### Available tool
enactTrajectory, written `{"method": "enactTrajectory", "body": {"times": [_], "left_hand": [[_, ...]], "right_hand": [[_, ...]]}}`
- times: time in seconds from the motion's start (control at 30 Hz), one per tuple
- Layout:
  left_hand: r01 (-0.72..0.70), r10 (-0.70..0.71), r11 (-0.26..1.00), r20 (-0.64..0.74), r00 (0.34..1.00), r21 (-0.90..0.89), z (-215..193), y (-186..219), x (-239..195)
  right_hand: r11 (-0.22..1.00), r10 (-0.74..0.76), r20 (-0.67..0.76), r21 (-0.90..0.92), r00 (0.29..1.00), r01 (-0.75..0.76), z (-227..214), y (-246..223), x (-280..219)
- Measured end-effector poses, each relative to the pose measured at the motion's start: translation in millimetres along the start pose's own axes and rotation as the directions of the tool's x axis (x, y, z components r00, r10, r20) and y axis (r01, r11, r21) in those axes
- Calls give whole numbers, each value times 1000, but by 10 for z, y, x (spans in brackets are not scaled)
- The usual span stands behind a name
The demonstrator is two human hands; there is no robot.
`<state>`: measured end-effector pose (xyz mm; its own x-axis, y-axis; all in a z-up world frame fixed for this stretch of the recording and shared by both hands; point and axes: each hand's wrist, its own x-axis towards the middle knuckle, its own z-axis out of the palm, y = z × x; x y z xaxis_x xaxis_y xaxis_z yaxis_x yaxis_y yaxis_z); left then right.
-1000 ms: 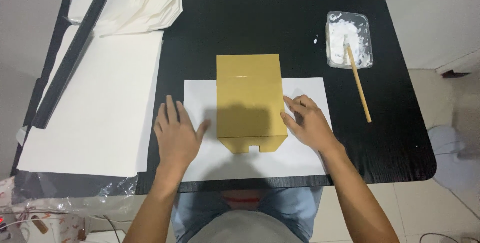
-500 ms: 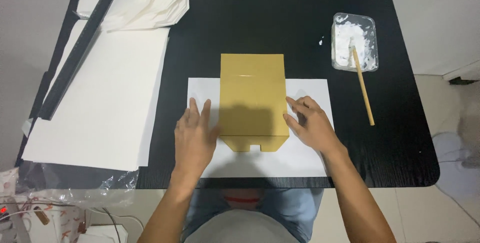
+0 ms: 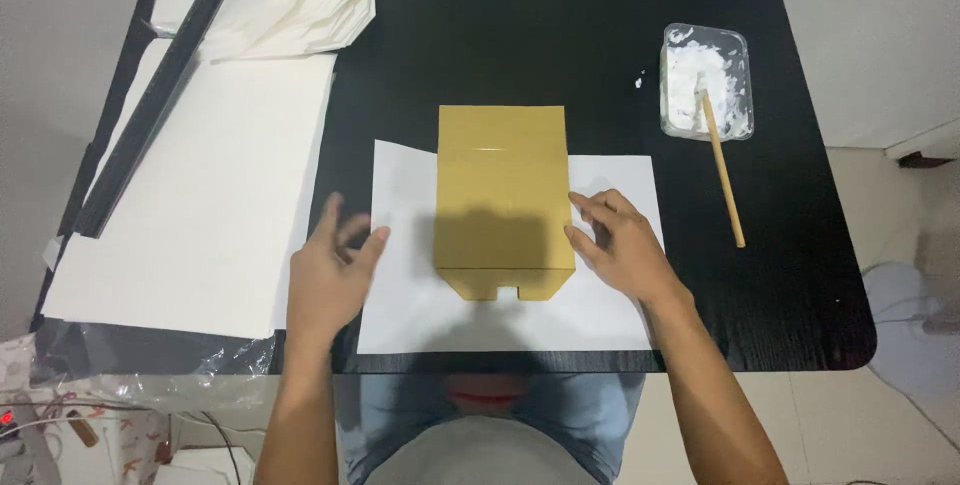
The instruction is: The person places a yellow cardboard box on a white sheet of paper, folds the paper edges over the box, and uses a brush to apply white adhesive from a container onto the paper. The person then presses the glued paper onto the box to secure it.
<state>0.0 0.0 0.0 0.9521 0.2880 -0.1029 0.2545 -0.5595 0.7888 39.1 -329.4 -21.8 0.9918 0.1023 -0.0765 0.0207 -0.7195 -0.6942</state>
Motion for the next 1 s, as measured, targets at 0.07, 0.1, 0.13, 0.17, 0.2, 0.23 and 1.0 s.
{"method": "enactTrajectory", "body": {"times": [0.07,0.1,0.13,0.17,0.2,0.23,1.0], "left_hand": [[90,-107,990,149,983,113,79,-373,150],[89,-106,990,150,983,112,128,-449,179],[71,-97,989,211,973,126,179,-525,209],[53,-89,989,271,959,140,228,-600,236],[52,-88,989,271,959,140,186,-403,184],[21,-40,998,330,943,61,142,-208,133],[-604,152,579,656,740,547,620,389,255]], "right_hand": [[999,-44,28,-16,999,44,9,55,17],[999,-43,27,-17,999,44,9,55,8],[999,-43,27,-14,999,43,8,55,0],[999,-43,27,-11,999,44,8,57,-9],[999,-43,27,-11,999,44,4,55,-10],[999,-41,31,-10,999,41,2,51,-9],[998,-26,42,-54,999,29,-38,-21,-1]]}}
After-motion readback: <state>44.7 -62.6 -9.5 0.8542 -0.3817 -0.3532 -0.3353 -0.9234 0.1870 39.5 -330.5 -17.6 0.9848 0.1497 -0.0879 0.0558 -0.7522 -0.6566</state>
